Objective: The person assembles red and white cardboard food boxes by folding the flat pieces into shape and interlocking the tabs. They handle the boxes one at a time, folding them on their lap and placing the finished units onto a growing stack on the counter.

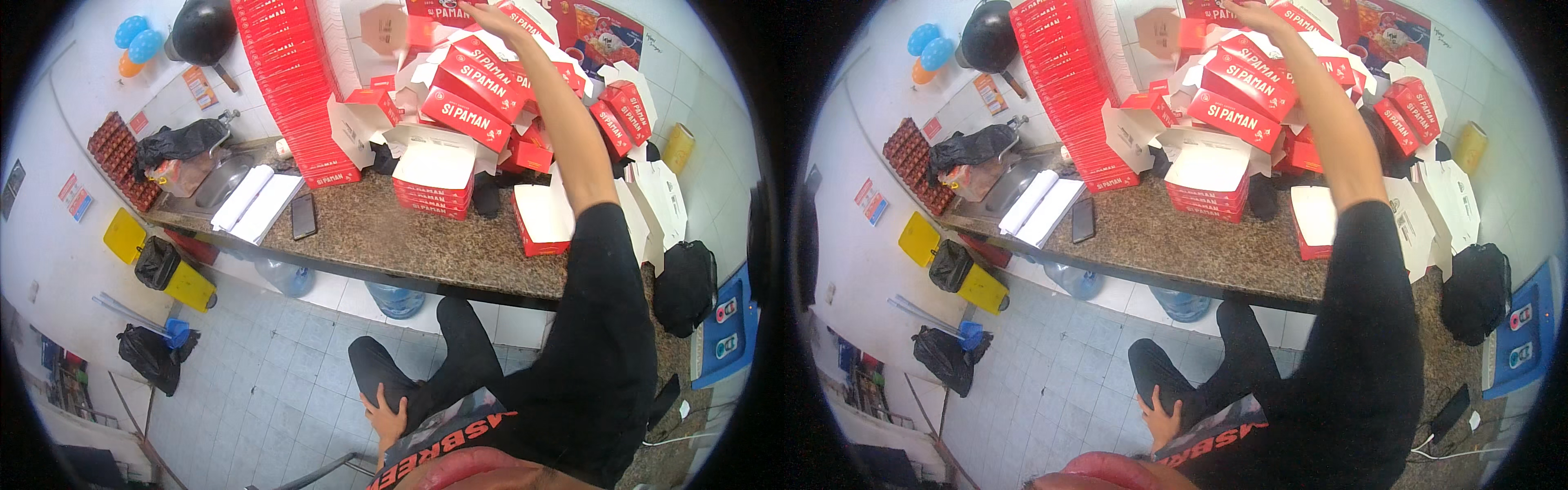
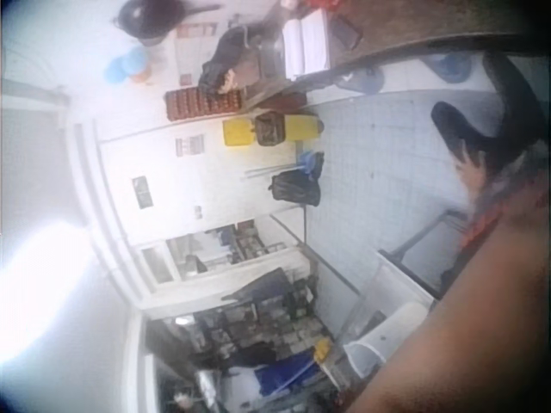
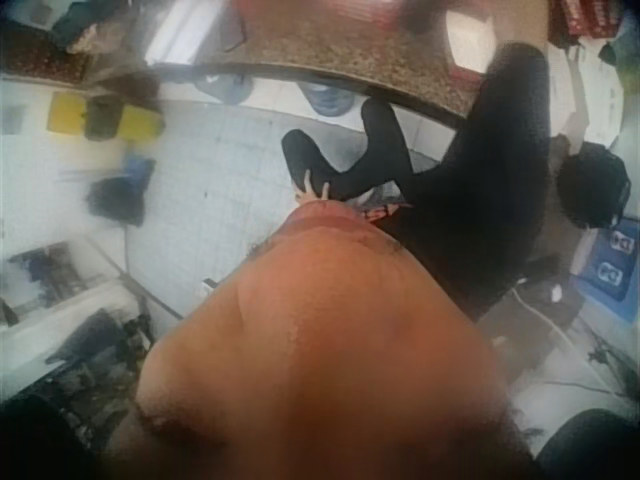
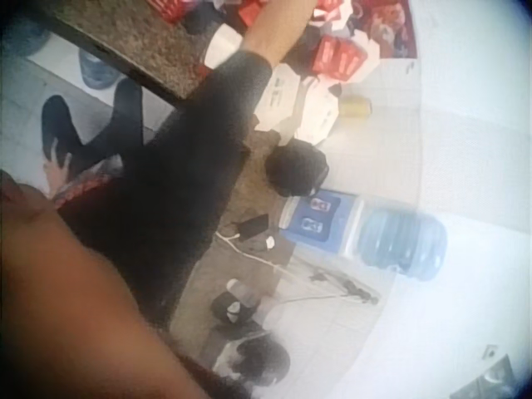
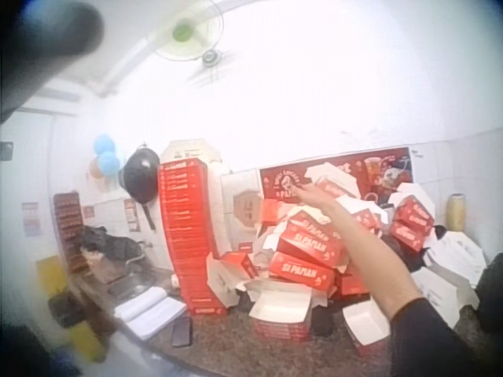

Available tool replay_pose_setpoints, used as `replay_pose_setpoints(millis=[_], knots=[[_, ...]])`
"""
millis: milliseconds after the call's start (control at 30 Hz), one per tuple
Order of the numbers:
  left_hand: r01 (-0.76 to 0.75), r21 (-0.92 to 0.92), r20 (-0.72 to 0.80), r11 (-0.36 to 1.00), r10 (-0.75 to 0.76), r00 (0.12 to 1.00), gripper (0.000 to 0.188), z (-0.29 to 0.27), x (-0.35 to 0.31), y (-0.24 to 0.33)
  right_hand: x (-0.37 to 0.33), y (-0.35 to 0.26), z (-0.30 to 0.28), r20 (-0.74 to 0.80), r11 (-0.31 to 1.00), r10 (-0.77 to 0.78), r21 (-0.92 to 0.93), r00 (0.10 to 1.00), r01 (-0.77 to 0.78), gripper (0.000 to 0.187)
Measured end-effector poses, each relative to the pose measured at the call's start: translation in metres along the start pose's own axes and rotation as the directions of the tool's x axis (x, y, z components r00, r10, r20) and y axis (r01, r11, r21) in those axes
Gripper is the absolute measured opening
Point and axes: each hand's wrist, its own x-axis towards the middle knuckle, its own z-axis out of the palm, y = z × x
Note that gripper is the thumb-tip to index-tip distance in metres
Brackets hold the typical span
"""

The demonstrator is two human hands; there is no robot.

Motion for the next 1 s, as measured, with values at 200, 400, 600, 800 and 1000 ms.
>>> replay_pose_setpoints(millis=[200, 400, 600, 800, 1000], knots=[[-0.033, 0.028, 0.001, 0.999, 0.033, 0.999, 0.081, 0.0, 0.001, -0.009, -0.14, 0.021, -0.065, -0.116, 0.99, -0.138, -0.04, 0.984, 0.134, 0.052], [-0.101, 0.051, 0.0, 0.994, 0.102, 0.995, 0.08, 0.006, 0.003, -0.001, -0.24, 0.084, -0.231, -0.37, 0.917, -0.08, -0.391, 0.925, -0.077, 0.049], [-0.138, 0.029, 0.076, 0.99, 0.136, 0.988, 0.081, 0.002, 0.011, -0.007, -0.324, 0.305, -0.354, -0.269, 0.651, 0.335, -0.626, 0.903, -0.429, 0.045], [-0.179, 0.005, 0.083, 0.984, 0.178, 0.981, 0.083, 0.002, 0.015, -0.009, -0.395, 0.402, -0.329, -0.178, 0.577, 0.44, -0.695, 0.88, -0.429, 0.05], [-0.21, 0.01, 0.077, 0.978, 0.209, 0.975, 0.083, -0.003, 0.012, -0.008, -0.394, 0.399, -0.338, -0.192, 0.592, 0.532, -0.613, 0.825, -0.524, 0.047]])
